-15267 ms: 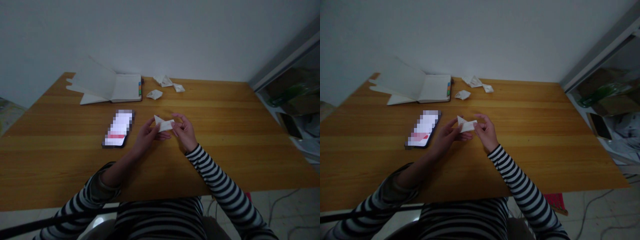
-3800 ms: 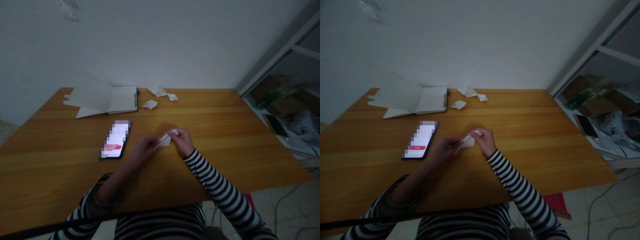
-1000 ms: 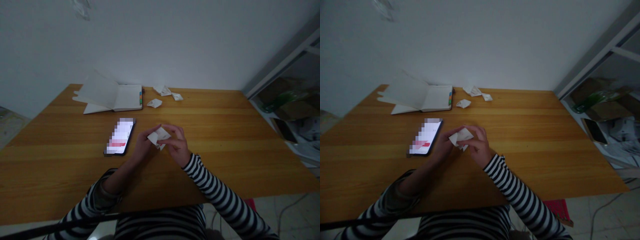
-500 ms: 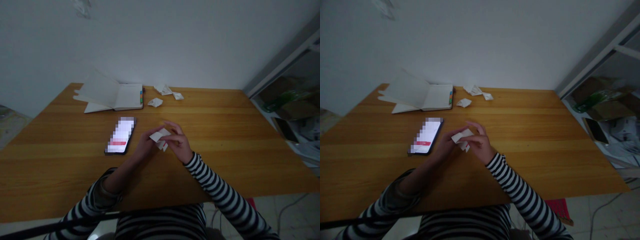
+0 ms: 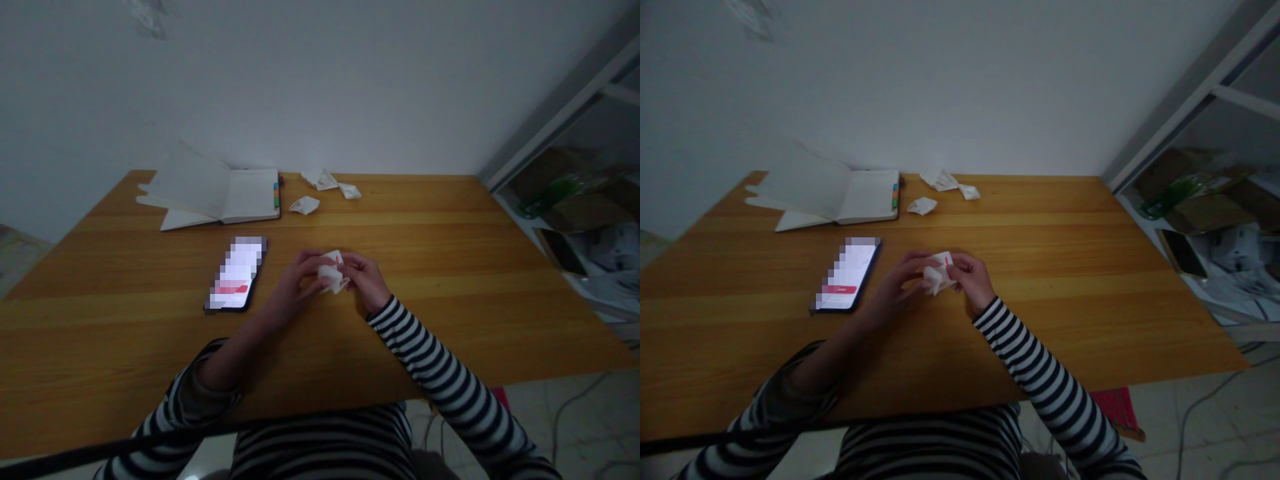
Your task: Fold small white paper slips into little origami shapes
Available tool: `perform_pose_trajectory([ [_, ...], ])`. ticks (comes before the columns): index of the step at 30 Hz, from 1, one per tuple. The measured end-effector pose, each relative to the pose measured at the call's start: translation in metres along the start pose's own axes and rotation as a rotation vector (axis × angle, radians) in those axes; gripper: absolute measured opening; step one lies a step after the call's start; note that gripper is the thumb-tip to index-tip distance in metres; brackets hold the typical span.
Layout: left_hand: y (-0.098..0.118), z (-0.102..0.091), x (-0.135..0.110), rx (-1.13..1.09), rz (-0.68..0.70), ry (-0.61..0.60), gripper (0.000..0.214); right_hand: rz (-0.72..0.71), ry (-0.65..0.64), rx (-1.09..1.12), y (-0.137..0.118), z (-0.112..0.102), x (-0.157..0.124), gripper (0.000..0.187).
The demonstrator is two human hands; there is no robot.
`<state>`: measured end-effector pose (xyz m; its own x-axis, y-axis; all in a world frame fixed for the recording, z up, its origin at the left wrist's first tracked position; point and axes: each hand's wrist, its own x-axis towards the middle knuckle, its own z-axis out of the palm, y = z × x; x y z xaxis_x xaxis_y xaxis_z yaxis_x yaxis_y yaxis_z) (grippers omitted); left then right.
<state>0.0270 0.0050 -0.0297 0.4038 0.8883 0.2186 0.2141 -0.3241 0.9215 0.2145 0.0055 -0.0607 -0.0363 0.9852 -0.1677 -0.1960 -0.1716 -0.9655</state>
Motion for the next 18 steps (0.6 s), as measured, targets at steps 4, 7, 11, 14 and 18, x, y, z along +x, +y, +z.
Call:
perform_pose_trajectory([
  [4,0.001,0.004,0.002,-0.17,-0.157,0.072,0.027,-0.067,0.026,-0.045,0.004,0.002,0.001,0.041],
  [7,0.0,0.005,0.003,-0.263,-0.271,0.185,0.035,-0.307,0.102,-0.219,0.0,0.006,-0.005,0.036],
  [11,-0.003,0.004,0.003,-0.32,-0.331,0.284,0.038,-0.694,0.03,-0.591,-0.007,0.011,-0.015,0.048],
  [14,-0.004,0.004,0.003,-0.266,-0.302,0.292,0.037,-0.773,-0.006,-0.695,-0.005,0.012,-0.017,0.048],
  [18,-0.002,0.008,0.003,-0.138,-0.275,0.258,0.03,-0.784,0.049,-0.736,0.001,0.014,-0.017,0.04],
])
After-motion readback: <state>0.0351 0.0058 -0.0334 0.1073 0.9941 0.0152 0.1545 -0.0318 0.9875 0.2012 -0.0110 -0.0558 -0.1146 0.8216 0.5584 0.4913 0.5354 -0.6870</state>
